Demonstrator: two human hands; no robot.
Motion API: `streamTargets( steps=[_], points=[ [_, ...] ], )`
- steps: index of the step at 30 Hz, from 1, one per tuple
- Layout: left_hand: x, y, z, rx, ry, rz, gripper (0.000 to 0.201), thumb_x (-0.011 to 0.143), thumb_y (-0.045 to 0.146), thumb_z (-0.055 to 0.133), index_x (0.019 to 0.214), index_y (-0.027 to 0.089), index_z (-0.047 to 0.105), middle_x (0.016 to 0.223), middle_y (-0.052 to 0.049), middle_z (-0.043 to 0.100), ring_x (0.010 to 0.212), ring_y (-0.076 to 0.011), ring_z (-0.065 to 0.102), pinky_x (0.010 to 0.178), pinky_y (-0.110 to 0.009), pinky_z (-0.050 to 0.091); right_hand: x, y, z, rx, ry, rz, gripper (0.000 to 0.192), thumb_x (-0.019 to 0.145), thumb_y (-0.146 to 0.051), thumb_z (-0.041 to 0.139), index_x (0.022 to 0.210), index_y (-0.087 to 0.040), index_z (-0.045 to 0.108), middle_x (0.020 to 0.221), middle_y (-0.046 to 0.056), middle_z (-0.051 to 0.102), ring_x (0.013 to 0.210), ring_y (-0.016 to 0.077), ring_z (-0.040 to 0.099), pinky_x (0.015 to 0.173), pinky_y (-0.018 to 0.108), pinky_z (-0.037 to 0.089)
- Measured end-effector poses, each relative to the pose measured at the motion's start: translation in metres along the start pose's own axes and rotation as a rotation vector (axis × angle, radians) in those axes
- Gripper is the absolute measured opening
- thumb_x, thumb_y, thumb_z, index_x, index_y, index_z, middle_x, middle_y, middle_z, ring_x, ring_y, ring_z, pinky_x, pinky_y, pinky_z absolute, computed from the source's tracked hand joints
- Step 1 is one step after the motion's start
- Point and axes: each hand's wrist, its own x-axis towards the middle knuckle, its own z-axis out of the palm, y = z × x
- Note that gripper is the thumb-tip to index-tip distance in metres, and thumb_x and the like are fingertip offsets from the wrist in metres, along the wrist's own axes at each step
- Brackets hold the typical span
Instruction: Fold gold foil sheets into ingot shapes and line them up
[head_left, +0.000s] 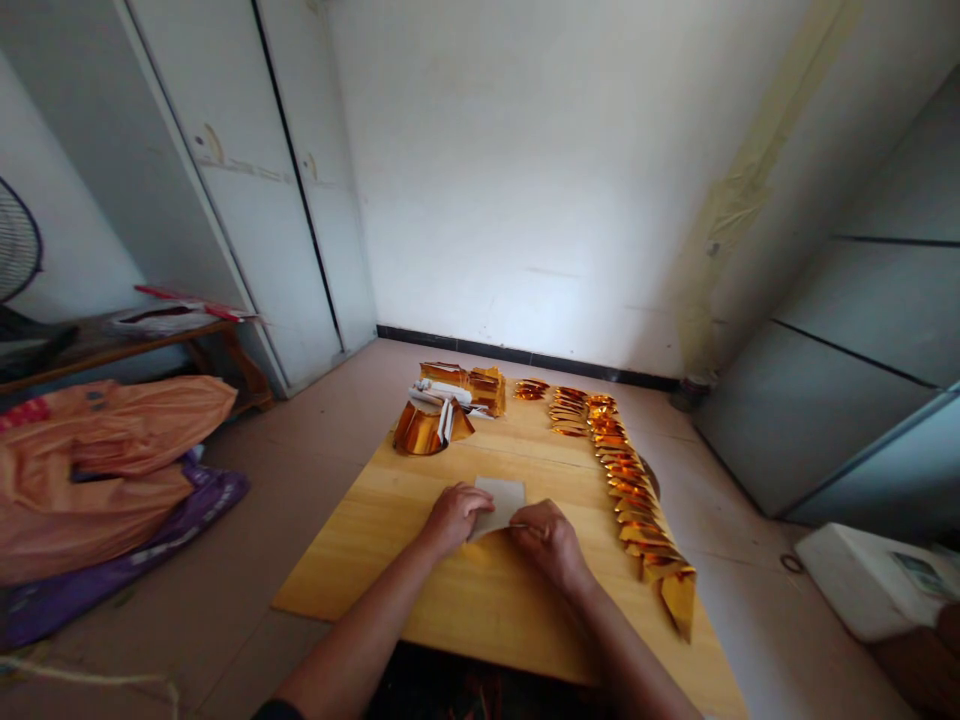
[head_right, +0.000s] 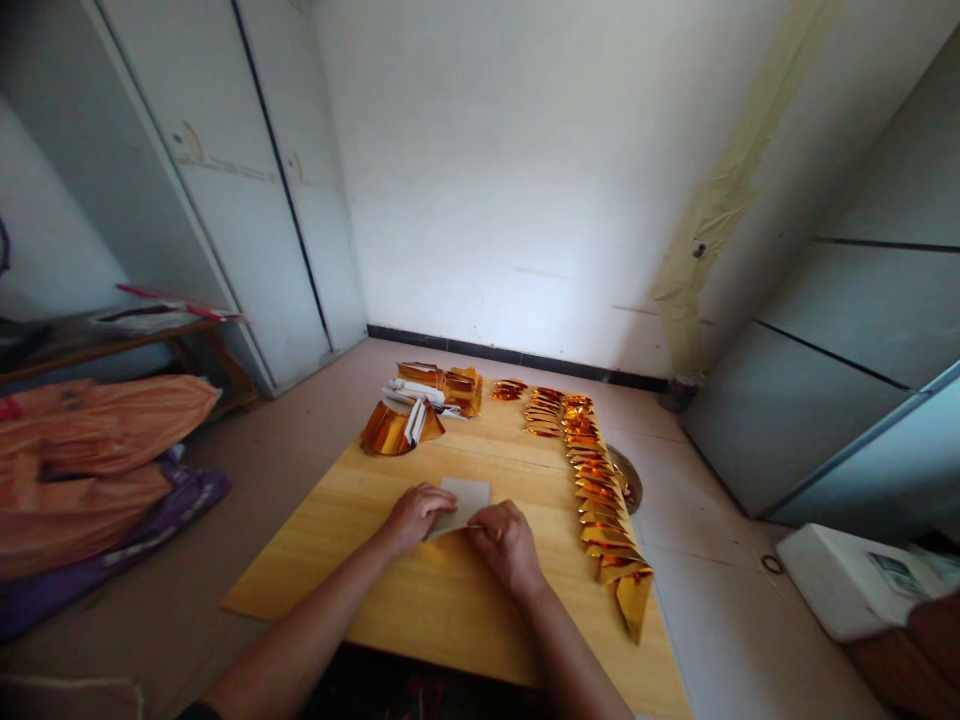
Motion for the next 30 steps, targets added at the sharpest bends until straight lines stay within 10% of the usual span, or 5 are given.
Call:
streamTargets(
  steps=[4,13,30],
  points=[
    [0.008,-0.002,-0.007,-0.127,0.060,-0.100,0.045,0.064,-0.003,0.043,0.093,0.020,0.070,0.096,-0.003,0.071,0.092,-0.0167,0.063,0.086,-0.029,0.047,0.026,0.007,0.004,0.187,0.063,0.148,0.018,0.082,-0.028,0.049,0.084,-0.020,0.066,0.079,0.001,0.067,0.073,0.0150,0.059,0.066,0.023,0.042],
    [0.013,-0.010,-0.002,-0.080,0.235,-0.185,0.048,0.071,-0.002,0.039,0.109,0.021,0.058,0.108,-0.004,0.065,0.102,-0.0145,0.059,0.093,-0.029,0.045,0.059,0.000,0.023,-0.152,0.084,0.350,0.013,0.084,-0.026,0.051,0.081,-0.021,0.063,0.082,0.001,0.067,0.070,0.0121,0.059,0.060,0.020,0.035],
    [0.009,0.005,0.014,0.190,0.244,-0.184,0.029,0.074,0.006,0.053,0.099,0.019,0.062,0.121,-0.007,0.049,0.110,-0.0177,0.052,0.096,-0.031,0.043,0.067,0.009,0.041,-0.521,0.061,0.370,0.019,0.094,-0.031,0.043,0.090,-0.020,0.058,0.089,0.003,0.062,0.066,0.0108,0.060,0.054,0.021,0.031]
  ],
)
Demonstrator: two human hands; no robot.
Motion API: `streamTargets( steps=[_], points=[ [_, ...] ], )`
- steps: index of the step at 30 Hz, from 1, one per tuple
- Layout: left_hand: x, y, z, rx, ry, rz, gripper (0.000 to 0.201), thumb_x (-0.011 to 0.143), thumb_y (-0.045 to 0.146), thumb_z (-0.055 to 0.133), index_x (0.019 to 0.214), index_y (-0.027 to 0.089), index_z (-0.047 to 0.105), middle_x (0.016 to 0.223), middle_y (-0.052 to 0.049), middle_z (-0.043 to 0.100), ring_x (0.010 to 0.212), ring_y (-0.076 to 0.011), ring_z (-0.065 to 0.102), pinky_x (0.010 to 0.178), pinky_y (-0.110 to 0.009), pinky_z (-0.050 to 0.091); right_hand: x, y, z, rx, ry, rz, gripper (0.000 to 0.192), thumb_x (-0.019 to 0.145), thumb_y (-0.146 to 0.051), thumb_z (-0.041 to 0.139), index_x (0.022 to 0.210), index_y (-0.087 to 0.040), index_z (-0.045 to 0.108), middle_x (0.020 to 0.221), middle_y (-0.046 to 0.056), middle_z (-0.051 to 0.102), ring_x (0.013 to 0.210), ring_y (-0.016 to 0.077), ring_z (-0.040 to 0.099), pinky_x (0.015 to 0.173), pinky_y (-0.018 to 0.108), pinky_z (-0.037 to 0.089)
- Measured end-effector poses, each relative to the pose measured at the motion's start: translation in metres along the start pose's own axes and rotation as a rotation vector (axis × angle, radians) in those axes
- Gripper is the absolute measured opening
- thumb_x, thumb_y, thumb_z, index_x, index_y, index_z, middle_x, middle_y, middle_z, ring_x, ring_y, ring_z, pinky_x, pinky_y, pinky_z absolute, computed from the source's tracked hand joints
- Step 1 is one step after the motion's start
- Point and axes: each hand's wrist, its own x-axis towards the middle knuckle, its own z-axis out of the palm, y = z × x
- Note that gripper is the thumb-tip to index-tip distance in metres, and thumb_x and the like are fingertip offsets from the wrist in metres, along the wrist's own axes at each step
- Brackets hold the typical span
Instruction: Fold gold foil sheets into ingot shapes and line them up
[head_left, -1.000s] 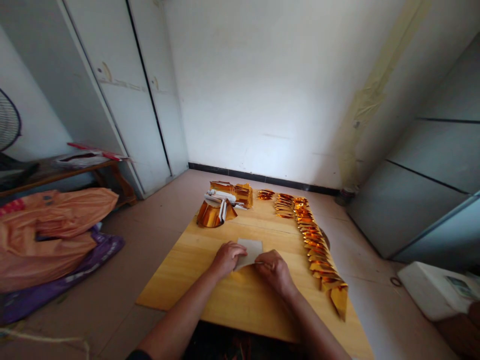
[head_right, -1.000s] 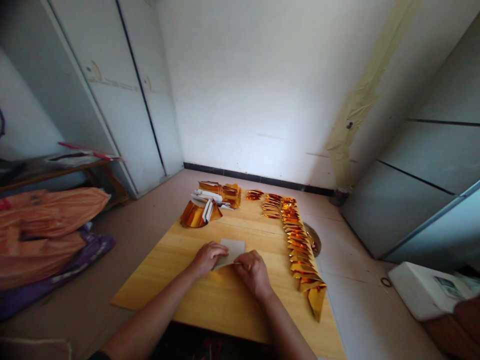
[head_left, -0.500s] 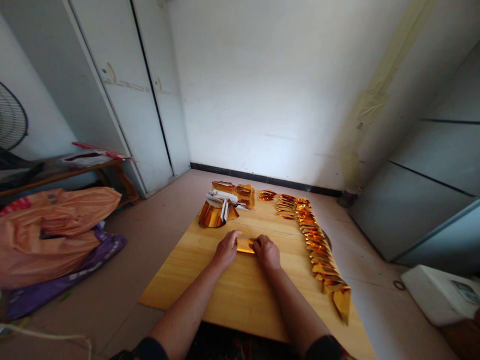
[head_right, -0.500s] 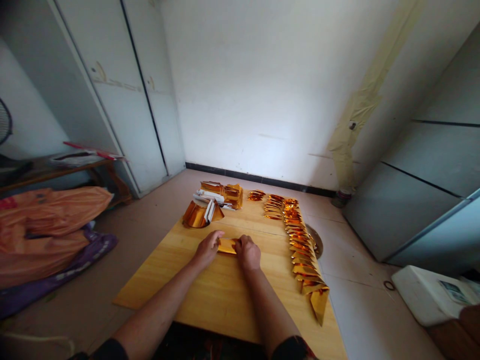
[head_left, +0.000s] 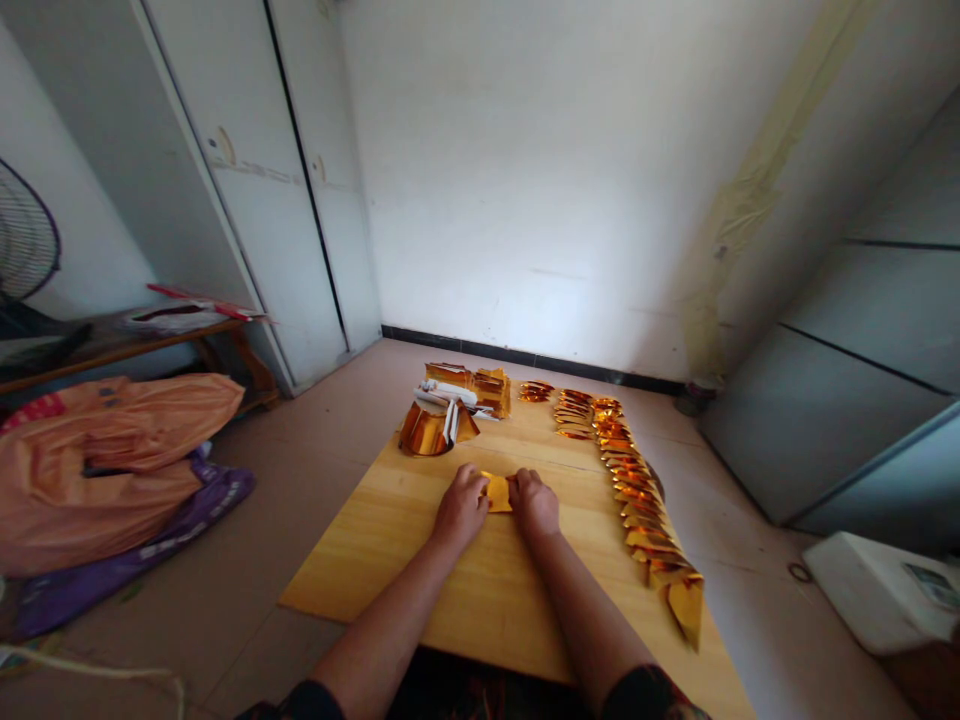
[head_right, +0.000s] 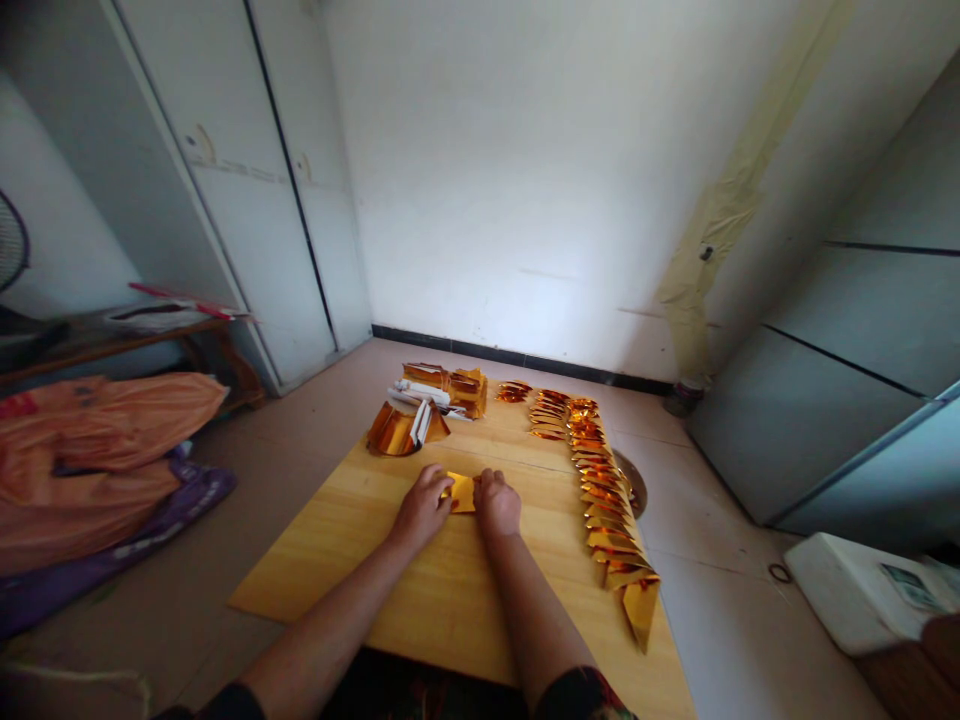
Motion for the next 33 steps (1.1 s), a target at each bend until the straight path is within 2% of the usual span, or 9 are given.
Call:
streamTargets(
  steps=[7,12,17,21,26,30,33],
  points=[
    [-0.004,0.000,-0.002,0.130,0.003,0.072,0.021,0.075,0.009,0.054,0.092,0.016,0.065,0.126,-0.011,0.049,0.118,-0.0247,0.046,0.102,-0.039,0.038,-0.001,0.001,0.000,0.011,0.016,0.009,0.019,0.093,-0.032,0.043,0.089,-0.020,0.057,0.089,0.003,0.061,0.067,0.0115,0.059,0.055,0.021,0.031],
    [-0.007,0.009,-0.012,0.223,-0.070,0.098,0.021,0.081,0.012,0.049,0.091,0.015,0.066,0.116,-0.013,0.057,0.106,-0.0253,0.051,0.093,-0.039,0.041,-0.002,-0.001,-0.001,-0.015,0.006,0.021,0.013,0.091,-0.026,0.044,0.094,-0.019,0.055,0.091,0.004,0.060,0.067,0.0115,0.059,0.054,0.022,0.031],
    [-0.008,0.016,-0.019,0.245,-0.103,0.101,0.021,0.084,0.014,0.046,0.089,0.017,0.066,0.101,-0.011,0.062,0.094,-0.0232,0.052,0.084,-0.036,0.040,-0.004,0.000,-0.001,-0.057,0.091,0.016,0.018,0.086,-0.030,0.052,0.101,-0.020,0.052,0.097,0.006,0.057,0.084,0.0168,0.057,0.057,0.022,0.035],
    [-0.010,0.019,-0.016,0.317,-0.098,0.092,0.021,0.085,0.015,0.047,0.094,0.018,0.066,0.102,-0.011,0.062,0.095,-0.0237,0.050,0.081,-0.036,0.038,-0.006,0.004,-0.003,-0.035,0.125,-0.124,0.010,0.088,-0.026,0.048,0.092,-0.022,0.056,0.099,0.005,0.057,0.091,0.0167,0.053,0.060,0.022,0.036],
    [-0.011,0.018,-0.011,0.372,-0.119,0.125,0.018,0.087,0.023,0.050,0.095,0.025,0.066,0.099,-0.007,0.060,0.094,-0.0223,0.048,0.079,-0.035,0.035,-0.009,0.008,-0.005,-0.002,0.106,-0.341,0.021,0.091,-0.022,0.046,0.075,-0.020,0.060,0.084,0.004,0.059,0.085,0.0153,0.051,0.067,0.022,0.035],
    [-0.005,0.017,-0.013,0.395,-0.195,0.223,0.015,0.088,0.027,0.050,0.091,0.026,0.065,0.096,-0.004,0.060,0.094,-0.0210,0.048,0.078,-0.034,0.034,-0.019,0.017,-0.008,0.078,0.104,-0.350,0.020,0.089,-0.020,0.049,0.073,-0.020,0.061,0.080,0.003,0.060,0.080,0.0137,0.051,0.069,0.022,0.033],
    [0.000,0.021,-0.015,0.401,-0.221,0.236,0.015,0.089,0.026,0.050,0.091,0.026,0.065,0.095,-0.004,0.060,0.094,-0.0204,0.049,0.078,-0.034,0.034,-0.028,0.025,-0.014,0.099,0.090,-0.376,0.020,0.090,-0.020,0.049,0.075,-0.021,0.063,0.082,0.002,0.061,0.081,0.0138,0.051,0.071,0.024,0.032]
  ],
)
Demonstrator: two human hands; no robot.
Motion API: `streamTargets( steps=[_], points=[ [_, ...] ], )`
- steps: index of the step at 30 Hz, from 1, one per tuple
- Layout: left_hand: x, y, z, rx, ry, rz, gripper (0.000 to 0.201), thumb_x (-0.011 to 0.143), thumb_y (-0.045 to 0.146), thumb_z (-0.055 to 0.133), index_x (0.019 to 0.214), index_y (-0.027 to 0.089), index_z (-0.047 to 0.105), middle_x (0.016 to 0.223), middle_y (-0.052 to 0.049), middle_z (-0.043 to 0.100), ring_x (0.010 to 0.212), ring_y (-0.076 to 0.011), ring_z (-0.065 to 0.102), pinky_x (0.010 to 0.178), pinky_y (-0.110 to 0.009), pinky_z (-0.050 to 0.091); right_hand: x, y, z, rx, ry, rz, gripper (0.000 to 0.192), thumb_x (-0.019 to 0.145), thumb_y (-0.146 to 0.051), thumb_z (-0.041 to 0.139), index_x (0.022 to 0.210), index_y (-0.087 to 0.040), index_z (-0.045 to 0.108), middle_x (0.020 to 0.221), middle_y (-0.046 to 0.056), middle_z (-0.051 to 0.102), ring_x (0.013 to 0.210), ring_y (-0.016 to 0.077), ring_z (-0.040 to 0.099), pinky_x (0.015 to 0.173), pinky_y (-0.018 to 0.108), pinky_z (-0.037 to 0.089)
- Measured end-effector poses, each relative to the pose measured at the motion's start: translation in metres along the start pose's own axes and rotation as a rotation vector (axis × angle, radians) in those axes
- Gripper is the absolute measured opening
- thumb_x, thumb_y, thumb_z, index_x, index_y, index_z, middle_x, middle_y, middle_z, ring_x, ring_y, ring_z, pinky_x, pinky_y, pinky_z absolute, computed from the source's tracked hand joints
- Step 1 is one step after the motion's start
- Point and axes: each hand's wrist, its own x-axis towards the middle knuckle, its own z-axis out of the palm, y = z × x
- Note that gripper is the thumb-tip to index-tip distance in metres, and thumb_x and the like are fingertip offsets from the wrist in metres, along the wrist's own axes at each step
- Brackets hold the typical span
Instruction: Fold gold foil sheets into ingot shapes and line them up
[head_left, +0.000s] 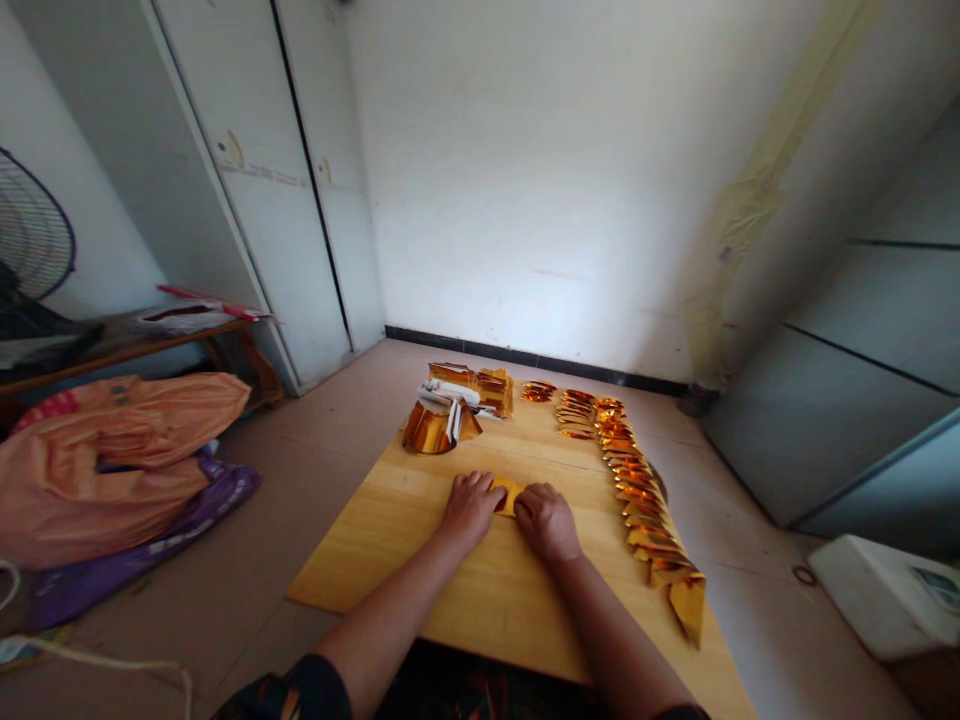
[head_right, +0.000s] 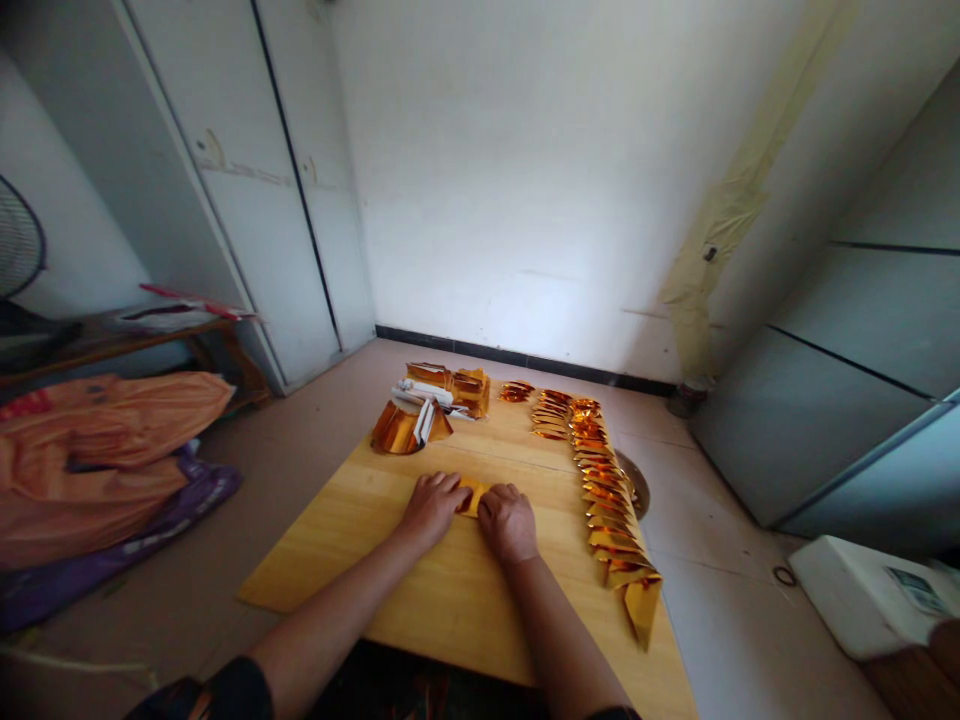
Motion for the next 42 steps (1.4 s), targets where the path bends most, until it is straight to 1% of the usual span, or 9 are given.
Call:
streamTargets(
  steps=[5,11,16,20,25,31,35,38,42],
  points=[
    [0.005,0.012,-0.001,0.016,0.052,-0.028,0.021,0.089,0.019,0.046,0.080,0.020,0.065,0.117,-0.006,0.057,0.100,-0.0218,0.050,0.083,-0.038,0.036,-0.006,0.000,-0.003,-0.077,-0.014,-0.010,0.016,0.090,-0.027,0.052,0.082,-0.023,0.065,0.090,0.002,0.062,0.085,0.0163,0.050,0.071,0.027,0.028],
    [-0.004,0.017,0.011,-0.113,0.037,0.119,0.022,0.088,0.013,0.043,0.092,0.019,0.064,0.094,-0.004,0.064,0.092,-0.0183,0.056,0.082,-0.031,0.043,-0.004,0.001,0.002,-0.086,-0.026,0.001,0.013,0.090,-0.029,0.053,0.088,-0.024,0.065,0.092,0.003,0.062,0.087,0.0170,0.049,0.072,0.027,0.028],
    [-0.019,0.011,0.018,-0.172,0.153,0.118,0.026,0.086,0.012,0.042,0.097,0.020,0.065,0.098,-0.006,0.064,0.094,-0.0175,0.057,0.086,-0.031,0.046,-0.005,0.004,0.003,0.004,-0.012,0.017,0.011,0.087,-0.026,0.055,0.086,-0.024,0.066,0.096,0.002,0.063,0.089,0.0167,0.050,0.074,0.027,0.031],
    [-0.028,0.002,0.019,-0.209,0.224,0.145,0.028,0.082,0.009,0.044,0.094,0.020,0.067,0.099,-0.007,0.065,0.094,-0.0178,0.059,0.087,-0.032,0.048,-0.005,0.008,0.005,0.139,0.011,0.072,0.012,0.083,-0.021,0.057,0.087,-0.024,0.068,0.098,0.001,0.064,0.090,0.0162,0.052,0.076,0.026,0.033],
    [-0.037,-0.006,0.017,-0.252,0.249,0.166,0.026,0.076,0.009,0.048,0.087,0.021,0.069,0.099,-0.006,0.064,0.094,-0.0186,0.058,0.088,-0.034,0.048,-0.003,0.011,0.007,0.231,0.005,0.118,0.015,0.079,-0.017,0.056,0.085,-0.023,0.069,0.096,0.001,0.065,0.089,0.0160,0.054,0.077,0.024,0.036],
    [-0.040,-0.008,0.013,-0.267,0.245,0.143,0.025,0.072,0.007,0.050,0.082,0.020,0.069,0.100,-0.005,0.064,0.093,-0.0186,0.058,0.087,-0.034,0.048,0.000,0.003,0.005,0.202,-0.011,0.222,0.015,0.075,-0.015,0.057,0.081,-0.023,0.067,0.093,0.000,0.065,0.088,0.0161,0.054,0.075,0.025,0.034],
    [-0.039,-0.008,0.014,-0.256,0.241,0.137,0.023,0.072,0.008,0.051,0.079,0.020,0.068,0.097,-0.005,0.064,0.091,-0.0184,0.058,0.085,-0.034,0.048,0.000,-0.008,0.004,0.137,0.004,0.286,0.005,0.074,-0.025,0.061,0.077,-0.022,0.065,0.089,0.000,0.063,0.086,0.0171,0.052,0.072,0.026,0.031],
    [-0.039,-0.008,0.014,-0.253,0.255,0.141,0.022,0.073,0.009,0.051,0.080,0.020,0.069,0.095,-0.005,0.064,0.090,-0.0182,0.058,0.085,-0.033,0.048,-0.001,-0.014,0.004,0.115,0.010,0.310,0.015,0.072,-0.035,0.066,0.076,-0.022,0.062,0.087,0.001,0.061,0.086,0.0180,0.050,0.072,0.027,0.030],
    [-0.040,-0.008,0.015,-0.249,0.251,0.144,0.023,0.075,0.012,0.051,0.084,0.021,0.069,0.094,-0.006,0.063,0.091,-0.0186,0.057,0.086,-0.034,0.047,-0.002,-0.019,0.004,0.091,0.013,0.313,0.017,0.071,-0.036,0.067,0.077,-0.021,0.061,0.088,0.001,0.060,0.087,0.0184,0.050,0.072,0.028,0.030]
  ],
)
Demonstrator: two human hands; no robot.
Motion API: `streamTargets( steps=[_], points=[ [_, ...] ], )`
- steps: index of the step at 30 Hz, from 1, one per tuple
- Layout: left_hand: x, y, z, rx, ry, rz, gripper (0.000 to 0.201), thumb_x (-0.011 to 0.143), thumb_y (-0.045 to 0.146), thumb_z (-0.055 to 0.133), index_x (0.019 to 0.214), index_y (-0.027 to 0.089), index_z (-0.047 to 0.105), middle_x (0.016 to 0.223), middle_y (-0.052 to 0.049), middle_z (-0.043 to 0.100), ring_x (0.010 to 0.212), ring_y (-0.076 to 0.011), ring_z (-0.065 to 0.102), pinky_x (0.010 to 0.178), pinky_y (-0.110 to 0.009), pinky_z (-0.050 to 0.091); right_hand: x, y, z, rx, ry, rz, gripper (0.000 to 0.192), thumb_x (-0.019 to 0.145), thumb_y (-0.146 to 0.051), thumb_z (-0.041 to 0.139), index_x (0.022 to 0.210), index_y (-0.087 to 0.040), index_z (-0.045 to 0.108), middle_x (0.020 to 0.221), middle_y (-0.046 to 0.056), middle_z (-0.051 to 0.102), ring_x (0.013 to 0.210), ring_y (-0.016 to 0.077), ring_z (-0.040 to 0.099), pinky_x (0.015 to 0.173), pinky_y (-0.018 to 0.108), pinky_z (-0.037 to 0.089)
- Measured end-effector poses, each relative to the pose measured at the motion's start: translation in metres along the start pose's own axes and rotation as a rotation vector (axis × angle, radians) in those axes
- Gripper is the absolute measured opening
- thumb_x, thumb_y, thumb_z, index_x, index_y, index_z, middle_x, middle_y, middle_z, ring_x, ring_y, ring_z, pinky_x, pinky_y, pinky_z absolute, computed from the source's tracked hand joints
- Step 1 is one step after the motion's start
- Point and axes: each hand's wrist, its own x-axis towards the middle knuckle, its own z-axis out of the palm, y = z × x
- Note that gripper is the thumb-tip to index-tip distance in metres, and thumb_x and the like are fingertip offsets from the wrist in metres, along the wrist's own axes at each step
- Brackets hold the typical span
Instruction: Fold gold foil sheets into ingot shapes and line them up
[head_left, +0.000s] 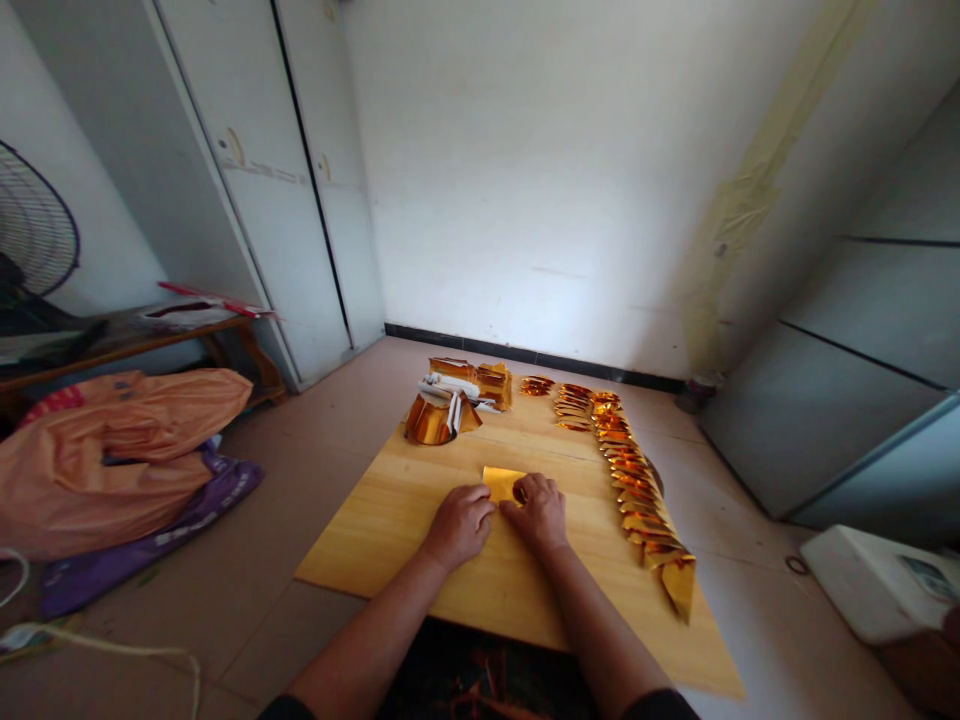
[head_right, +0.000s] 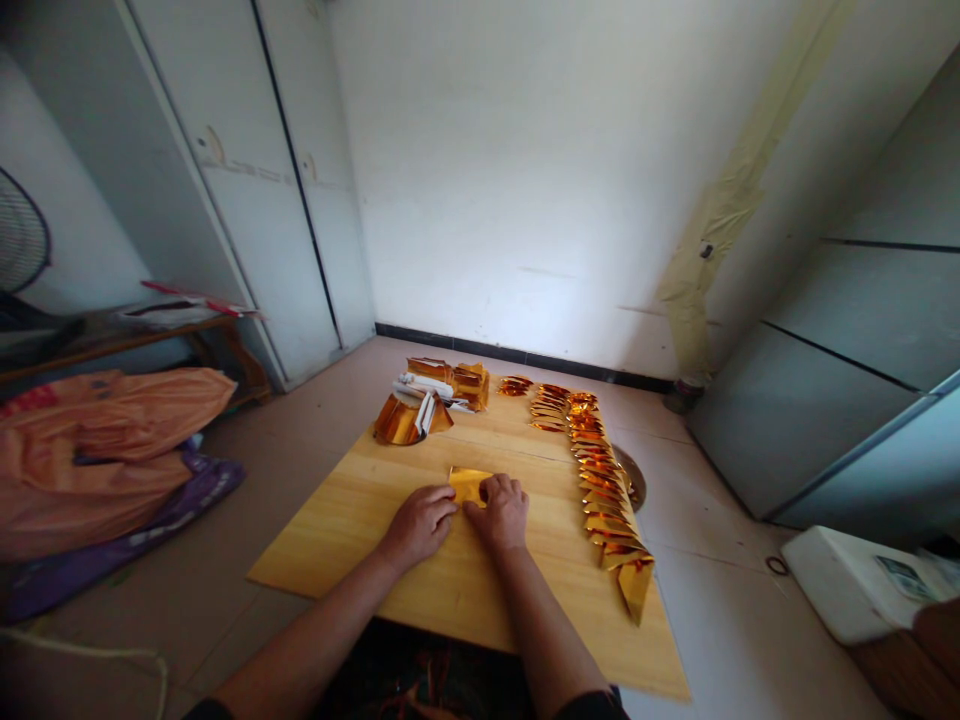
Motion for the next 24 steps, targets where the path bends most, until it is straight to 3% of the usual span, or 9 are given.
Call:
streamTargets(
  steps=[12,18,24],
  points=[
    [0.001,0.000,0.000,0.005,-0.026,-0.025,0.023,0.077,0.012,0.051,0.084,0.022,0.070,0.094,-0.006,0.063,0.092,-0.0187,0.057,0.087,-0.034,0.047,0.001,-0.012,-0.001,-0.027,0.002,0.107,0.013,0.069,-0.029,0.066,0.078,-0.021,0.060,0.090,0.005,0.060,0.088,0.0218,0.050,0.073,0.031,0.034],
    [0.002,0.000,-0.001,0.007,-0.018,-0.021,0.023,0.077,0.011,0.050,0.082,0.022,0.069,0.094,-0.005,0.063,0.091,-0.0175,0.058,0.086,-0.033,0.047,0.005,0.007,0.000,0.099,-0.030,0.083,0.015,0.067,-0.015,0.058,0.080,-0.020,0.065,0.088,0.004,0.064,0.085,0.0196,0.054,0.072,0.027,0.039],
    [0.001,-0.002,0.001,0.012,-0.025,-0.024,0.025,0.074,0.009,0.050,0.082,0.022,0.069,0.099,-0.005,0.064,0.092,-0.0180,0.058,0.085,-0.033,0.047,0.010,0.028,0.010,0.219,-0.008,0.022,0.038,0.060,0.002,0.045,0.081,-0.019,0.068,0.085,0.004,0.068,0.083,0.0175,0.060,0.073,0.025,0.046]
  ],
)
